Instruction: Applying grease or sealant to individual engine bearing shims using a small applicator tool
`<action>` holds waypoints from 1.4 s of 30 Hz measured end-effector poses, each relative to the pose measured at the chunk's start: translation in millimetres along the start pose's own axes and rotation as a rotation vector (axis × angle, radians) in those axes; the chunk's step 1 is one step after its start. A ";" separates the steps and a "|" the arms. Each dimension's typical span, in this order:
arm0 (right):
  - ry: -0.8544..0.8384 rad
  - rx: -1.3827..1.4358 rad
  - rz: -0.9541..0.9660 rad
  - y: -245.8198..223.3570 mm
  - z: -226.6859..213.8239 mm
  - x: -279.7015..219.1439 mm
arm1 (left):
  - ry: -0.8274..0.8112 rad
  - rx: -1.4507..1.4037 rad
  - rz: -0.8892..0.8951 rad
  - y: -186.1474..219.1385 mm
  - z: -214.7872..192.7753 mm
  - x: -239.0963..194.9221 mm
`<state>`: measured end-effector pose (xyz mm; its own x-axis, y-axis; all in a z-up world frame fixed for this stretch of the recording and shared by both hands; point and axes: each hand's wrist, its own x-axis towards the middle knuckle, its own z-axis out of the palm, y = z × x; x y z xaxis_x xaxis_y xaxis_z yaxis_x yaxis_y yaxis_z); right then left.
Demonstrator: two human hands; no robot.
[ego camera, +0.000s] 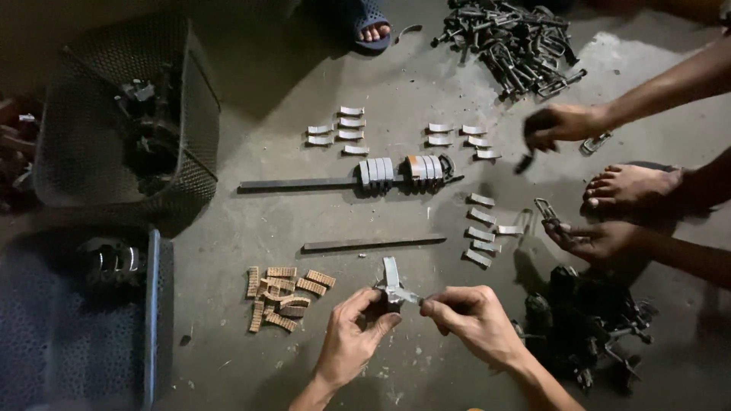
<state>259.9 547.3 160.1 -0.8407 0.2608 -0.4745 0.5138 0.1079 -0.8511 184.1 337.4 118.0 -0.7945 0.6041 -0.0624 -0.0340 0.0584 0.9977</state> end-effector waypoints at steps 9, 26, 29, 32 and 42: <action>0.078 -0.217 -0.071 -4.5 0.0 6.3 | 0.017 -0.065 -0.081 -2.7 1.1 -8.2; 0.113 -0.465 -0.386 -18.4 2.8 -11.4 | 0.009 0.076 0.140 6.4 -4.0 -4.8; 0.116 -0.439 -0.362 -19.6 2.6 -7.8 | -0.019 0.048 0.152 2.8 -4.1 -5.9; 0.115 -0.404 -0.323 -17.3 0.6 -3.2 | -0.014 0.083 0.164 -8.6 -3.2 -9.8; -0.023 -0.183 0.145 -7.6 -15.4 12.7 | -0.126 0.085 0.140 -23.9 -6.1 -15.7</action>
<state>248.0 564.6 164.0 -0.7587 0.2643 -0.5954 0.6498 0.2436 -0.7200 193.7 321.7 95.3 -0.7057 0.7052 0.0684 0.1270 0.0309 0.9914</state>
